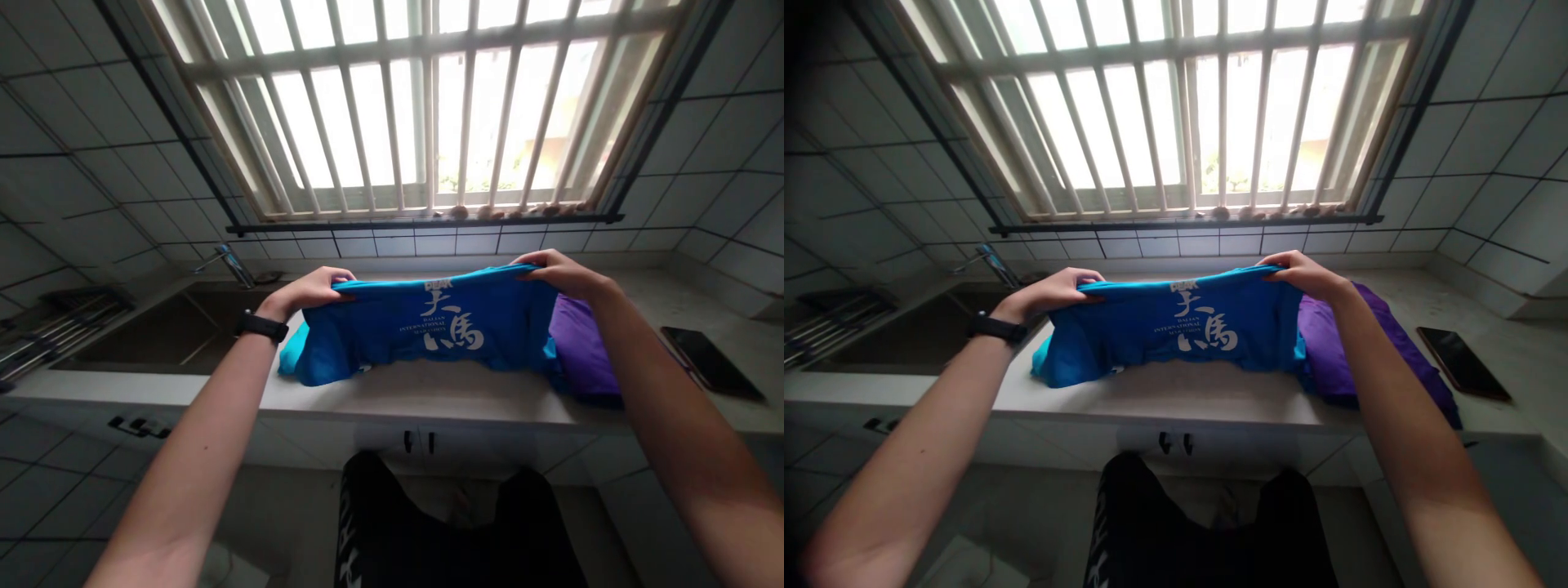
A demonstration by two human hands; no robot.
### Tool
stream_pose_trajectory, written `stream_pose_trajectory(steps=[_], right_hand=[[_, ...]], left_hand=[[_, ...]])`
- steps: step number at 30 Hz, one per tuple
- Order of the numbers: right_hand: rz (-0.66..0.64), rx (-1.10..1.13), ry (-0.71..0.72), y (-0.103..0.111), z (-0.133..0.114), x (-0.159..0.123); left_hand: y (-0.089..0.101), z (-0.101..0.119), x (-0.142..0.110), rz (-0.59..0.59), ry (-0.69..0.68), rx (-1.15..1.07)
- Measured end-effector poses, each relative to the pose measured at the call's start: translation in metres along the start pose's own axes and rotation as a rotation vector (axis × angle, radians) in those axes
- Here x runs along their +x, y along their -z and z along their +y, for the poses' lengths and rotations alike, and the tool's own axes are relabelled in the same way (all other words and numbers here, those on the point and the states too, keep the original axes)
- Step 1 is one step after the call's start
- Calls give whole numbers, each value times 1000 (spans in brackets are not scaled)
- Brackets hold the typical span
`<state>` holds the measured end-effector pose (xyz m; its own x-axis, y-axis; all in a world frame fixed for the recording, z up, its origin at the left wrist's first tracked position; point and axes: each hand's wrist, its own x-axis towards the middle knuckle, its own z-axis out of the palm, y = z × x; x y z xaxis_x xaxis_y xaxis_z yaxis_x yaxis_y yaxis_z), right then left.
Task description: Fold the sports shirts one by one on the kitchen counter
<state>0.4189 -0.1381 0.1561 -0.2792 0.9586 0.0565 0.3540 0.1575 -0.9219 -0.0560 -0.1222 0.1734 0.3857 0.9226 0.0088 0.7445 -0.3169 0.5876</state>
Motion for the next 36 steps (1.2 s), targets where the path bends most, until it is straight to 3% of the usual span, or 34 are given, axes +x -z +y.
stream_pose_trajectory(steps=[3, 8, 10, 14, 17, 20, 23, 27, 29, 32, 34, 36], right_hand=[[-69, -56, 5, -15, 20, -14], [-363, -139, -40, -33, 57, -38], [-357, -176, -42, -37, 68, -40], [-298, -228, -36, -43, 74, -39], [-357, -220, -78, -44, 68, -42], [-429, -160, -73, -39, 65, -49], [-481, -101, -59, -28, 67, -60], [-506, -11, -40, -16, 66, -70], [-385, 42, -36, -13, 60, -63], [-110, 82, -43, -10, 45, -33], [24, 62, -49, -9, 38, -4], [166, -63, -67, -10, 35, 25]], left_hand=[[-26, -4, -5, -166, 0, -16], [-71, -18, -22, -325, -19, -154], [-87, -20, -28, -389, -6, -168], [-125, -10, -40, -402, -45, -16], [-155, 2, -50, -425, -137, 91], [-170, 7, -59, -403, -253, 111], [-159, 3, -66, -345, -256, 85], [-113, -3, -66, -297, -229, 3], [-86, 0, -52, -167, -213, -10], [-55, 8, -13, 177, -116, 120], [-47, 14, 21, 345, -6, 224], [-51, 18, 54, 448, 48, 265]])
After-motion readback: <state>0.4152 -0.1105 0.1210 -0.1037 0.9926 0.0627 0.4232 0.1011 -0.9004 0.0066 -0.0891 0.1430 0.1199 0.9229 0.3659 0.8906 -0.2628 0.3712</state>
